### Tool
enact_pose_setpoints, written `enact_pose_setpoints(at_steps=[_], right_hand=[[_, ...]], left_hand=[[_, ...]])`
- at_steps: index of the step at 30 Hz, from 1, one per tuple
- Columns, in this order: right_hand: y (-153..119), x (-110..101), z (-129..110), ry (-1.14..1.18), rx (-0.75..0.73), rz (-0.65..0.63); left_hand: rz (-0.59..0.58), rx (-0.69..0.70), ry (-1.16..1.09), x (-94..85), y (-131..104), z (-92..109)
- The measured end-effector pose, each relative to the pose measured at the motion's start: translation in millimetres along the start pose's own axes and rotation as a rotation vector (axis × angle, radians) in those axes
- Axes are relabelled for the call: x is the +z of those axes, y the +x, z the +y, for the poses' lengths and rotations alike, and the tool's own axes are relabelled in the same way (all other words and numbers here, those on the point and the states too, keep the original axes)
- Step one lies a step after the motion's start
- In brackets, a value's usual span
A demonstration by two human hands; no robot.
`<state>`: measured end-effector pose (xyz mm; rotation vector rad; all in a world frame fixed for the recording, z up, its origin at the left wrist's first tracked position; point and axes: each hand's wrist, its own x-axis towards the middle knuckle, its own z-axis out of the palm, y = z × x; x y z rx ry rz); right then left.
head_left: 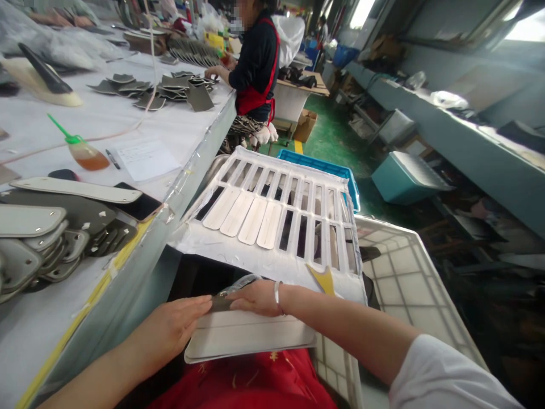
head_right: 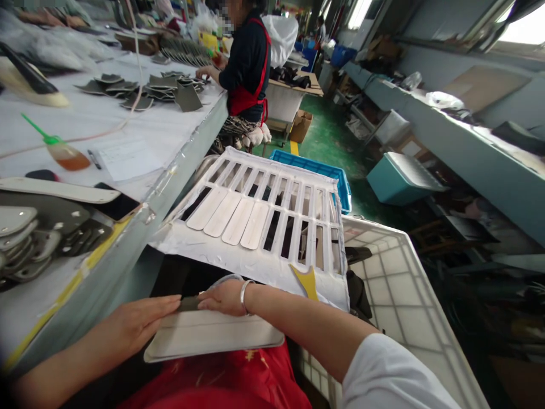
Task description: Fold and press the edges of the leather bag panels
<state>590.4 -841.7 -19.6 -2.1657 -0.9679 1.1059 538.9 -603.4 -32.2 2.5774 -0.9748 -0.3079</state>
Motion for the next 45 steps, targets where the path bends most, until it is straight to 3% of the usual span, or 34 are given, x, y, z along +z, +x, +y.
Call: enact_pose_setpoints(at_steps=[6,9,12,15,18,21,29,34,42,45], right_hand=[[-42.8,0.5,19.9,-0.068,0.105,0.097],[-80.7,10.8,24.5,-0.109,0.119,0.389],[-129.4,42.2,17.1,-0.126,0.119,0.777],[-156.3,89.5,6.6,-0.121,0.075,0.961],[-151.5,130.5,6.5,-0.113,0.083,1.109],[-137.1,150.2,12.0,-0.074,0.104,1.251],[-128.9,149.8,13.9,-0.082,0.185,1.311],[-119.2,152.2,15.4,-0.086,0.274,1.35],[-111.0,153.8,2.0,-0.114,0.376,1.405],[-113.4,156.6,1.0,-0.12,0.353,1.414]], left_hand=[[-0.071,0.026,0.147,-10.1,5.0,10.6],[0.016,0.076,0.142,-9.2,3.8,28.8],[0.116,0.134,0.032,7.7,4.3,59.3],[0.156,0.16,-0.008,32.3,9.8,90.3],[0.185,0.168,0.035,49.3,16.2,107.8],[0.202,0.164,0.069,53.5,17.6,112.3],[0.222,0.108,0.125,52.5,18.2,120.5],[0.235,0.003,0.165,51.0,23.7,132.5],[0.156,-0.056,0.199,45.5,30.5,141.1],[0.131,-0.02,0.172,44.6,30.3,136.3]])
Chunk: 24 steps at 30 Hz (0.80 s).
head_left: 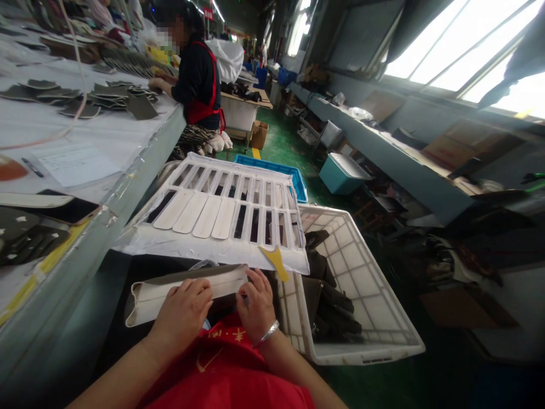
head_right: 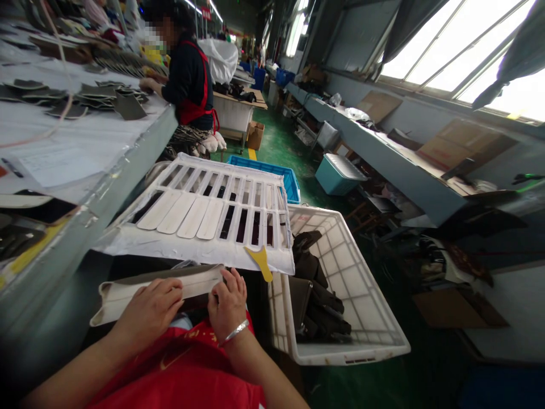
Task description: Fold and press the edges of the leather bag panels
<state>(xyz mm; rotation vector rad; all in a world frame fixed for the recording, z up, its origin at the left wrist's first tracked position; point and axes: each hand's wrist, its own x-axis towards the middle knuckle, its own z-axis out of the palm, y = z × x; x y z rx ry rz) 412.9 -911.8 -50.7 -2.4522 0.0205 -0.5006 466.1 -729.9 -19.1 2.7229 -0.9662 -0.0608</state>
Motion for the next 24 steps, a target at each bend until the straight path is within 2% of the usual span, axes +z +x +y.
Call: enact_pose_setpoints(at_steps=[6,9,13,20,24], right_hand=[[-6.0,-13.6,16.1,0.167,-0.172,-0.106],[-1.7,-16.3,20.5,0.135,-0.228,-0.107],[6.4,-14.2,21.9,0.11,-0.255,-0.094],[9.6,-15.4,19.9,0.058,-0.232,-0.149],[11.1,-16.0,18.4,0.044,-0.224,-0.174]], left_hand=[[0.101,0.168,-0.107,8.3,-15.1,-17.5],[0.178,0.192,-0.046,12.5,-21.9,-14.1],[0.265,0.172,0.061,14.8,-19.8,-3.8],[0.125,0.128,0.083,9.4,-11.1,2.6],[0.131,0.141,0.115,11.6,-14.8,3.7]])
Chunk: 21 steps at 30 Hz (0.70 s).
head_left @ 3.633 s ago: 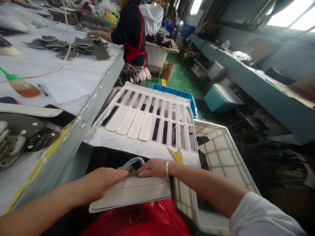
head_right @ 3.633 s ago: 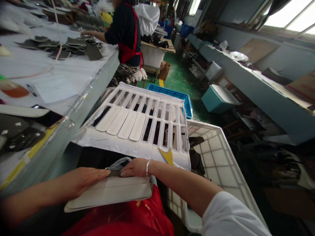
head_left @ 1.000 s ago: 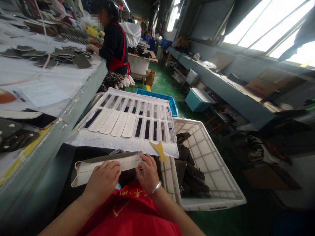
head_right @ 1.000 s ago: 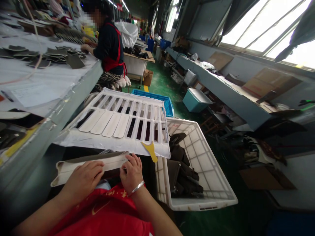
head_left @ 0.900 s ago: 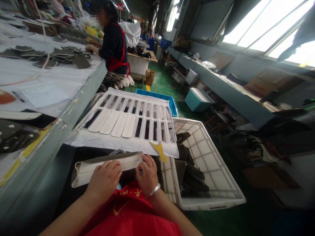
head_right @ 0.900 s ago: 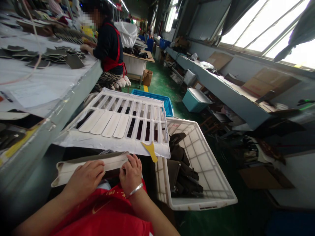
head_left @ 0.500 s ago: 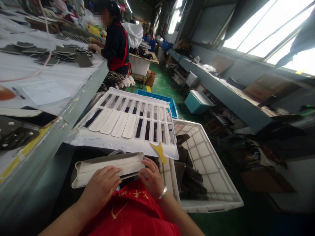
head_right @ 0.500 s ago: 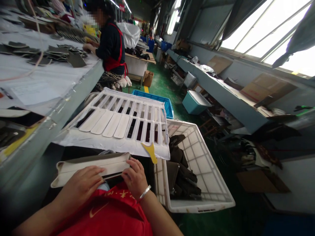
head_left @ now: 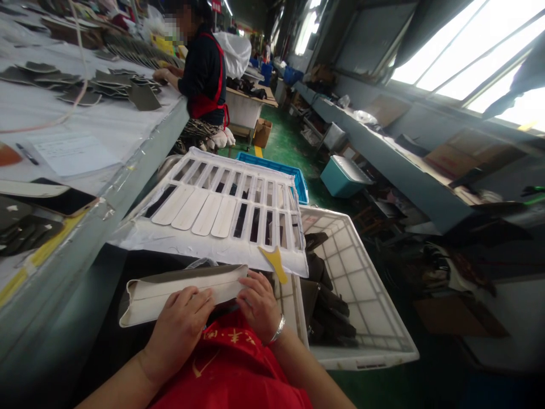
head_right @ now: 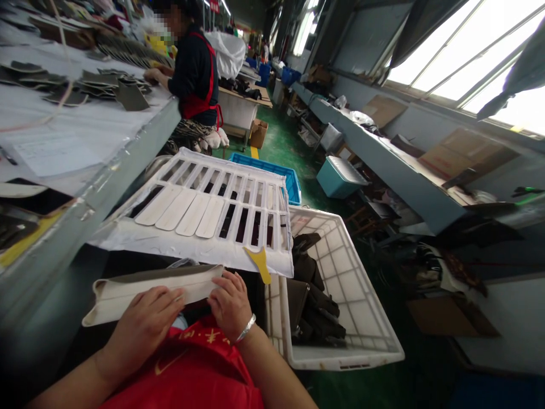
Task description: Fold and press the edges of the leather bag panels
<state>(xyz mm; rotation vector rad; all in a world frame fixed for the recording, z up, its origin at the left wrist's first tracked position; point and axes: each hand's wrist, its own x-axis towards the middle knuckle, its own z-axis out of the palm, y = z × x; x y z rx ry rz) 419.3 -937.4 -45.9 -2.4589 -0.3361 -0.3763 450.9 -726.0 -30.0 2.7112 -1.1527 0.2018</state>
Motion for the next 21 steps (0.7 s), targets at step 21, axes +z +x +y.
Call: enact_pose_setpoints(at_steps=[21], right_hand=[[2.5,-5.3,3.0,-0.011,-0.031,-0.03]], left_hand=[[-0.163,-0.172,-0.278,-3.7,20.8,-2.9]])
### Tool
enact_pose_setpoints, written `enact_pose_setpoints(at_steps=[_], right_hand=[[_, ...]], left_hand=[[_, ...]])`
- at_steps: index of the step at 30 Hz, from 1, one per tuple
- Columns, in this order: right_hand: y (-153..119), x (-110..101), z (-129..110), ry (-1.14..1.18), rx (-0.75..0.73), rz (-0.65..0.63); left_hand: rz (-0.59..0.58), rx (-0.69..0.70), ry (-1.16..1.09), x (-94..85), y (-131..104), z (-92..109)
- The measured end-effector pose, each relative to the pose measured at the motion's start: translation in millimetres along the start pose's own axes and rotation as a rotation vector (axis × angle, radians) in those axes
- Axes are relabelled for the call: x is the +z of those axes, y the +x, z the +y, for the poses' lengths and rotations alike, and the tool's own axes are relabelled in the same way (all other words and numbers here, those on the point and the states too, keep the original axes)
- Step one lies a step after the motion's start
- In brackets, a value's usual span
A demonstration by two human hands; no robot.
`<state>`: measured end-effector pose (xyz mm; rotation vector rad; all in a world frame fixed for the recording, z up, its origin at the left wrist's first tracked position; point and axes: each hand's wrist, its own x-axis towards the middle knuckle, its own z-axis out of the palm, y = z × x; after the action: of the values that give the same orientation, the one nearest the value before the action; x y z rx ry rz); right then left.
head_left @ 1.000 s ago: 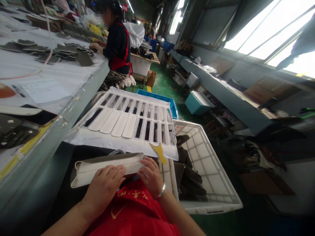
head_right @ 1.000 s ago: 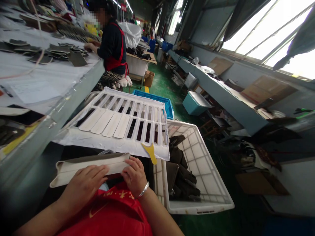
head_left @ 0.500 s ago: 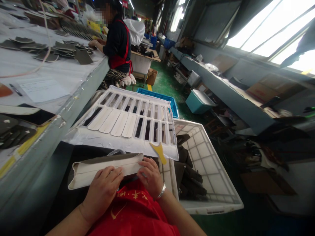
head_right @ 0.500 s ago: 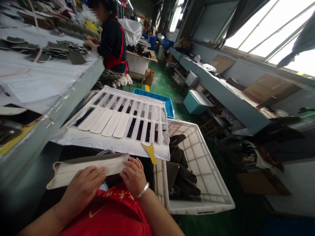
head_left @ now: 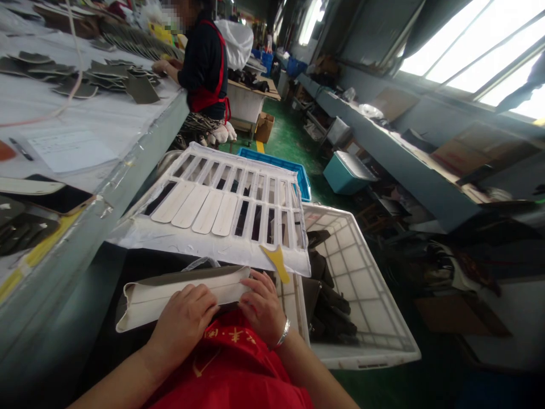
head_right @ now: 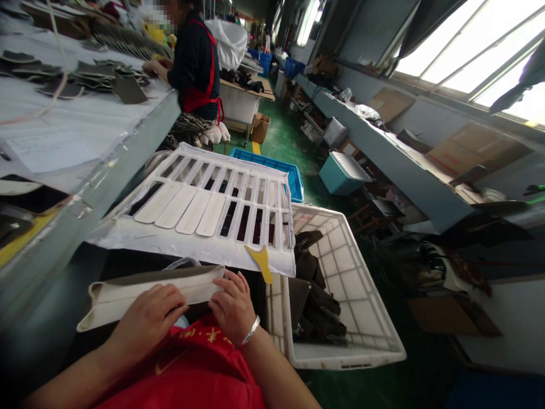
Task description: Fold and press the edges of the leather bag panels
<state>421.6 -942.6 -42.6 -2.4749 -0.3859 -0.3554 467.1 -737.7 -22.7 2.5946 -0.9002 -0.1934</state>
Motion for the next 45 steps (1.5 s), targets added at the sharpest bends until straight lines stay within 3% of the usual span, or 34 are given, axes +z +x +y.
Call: enact_pose_setpoints(at_steps=[6,13,18,21,23,26,29,32,35,38,45], right_hand=[[-2.1,0.9,2.0,-0.035,-0.013,0.003],[10.6,2.2,-1.9,-0.045,0.029,-0.061],[8.3,9.2,-11.0,-0.118,0.196,0.036],[2.1,12.7,-12.2,-0.174,0.404,0.137],[-1.4,13.8,-11.2,-0.172,0.554,0.068],[-2.6,15.9,-12.3,0.012,0.708,-0.17],[2.1,21.4,-19.2,0.465,1.004,-0.317],[8.3,29.0,-29.0,0.85,1.254,-0.262],[10.9,34.7,-36.4,1.012,1.333,-0.104],[10.1,35.0,-38.5,1.076,1.365,-0.029],[13.0,27.6,-37.7,1.188,1.439,-0.139]], left_hand=[[0.042,0.091,0.017,4.7,-4.0,-3.2],[0.013,0.014,0.071,1.8,2.5,3.4],[-0.049,-0.059,0.106,-5.2,14.1,6.5],[-0.091,-0.071,0.079,-9.9,19.3,7.6],[-0.104,-0.073,0.064,-12.3,21.2,8.4],[-0.115,-0.071,0.062,-13.1,21.8,8.1],[-0.11,-0.067,0.064,-11.5,21.0,5.7],[-0.094,-0.071,0.068,-9.9,20.2,3.4],[-0.084,-0.066,0.076,-9.5,20.2,3.0],[-0.09,-0.06,0.078,-9.4,21.0,3.6],[-0.155,-0.073,0.029,-8.5,24.7,0.4]])
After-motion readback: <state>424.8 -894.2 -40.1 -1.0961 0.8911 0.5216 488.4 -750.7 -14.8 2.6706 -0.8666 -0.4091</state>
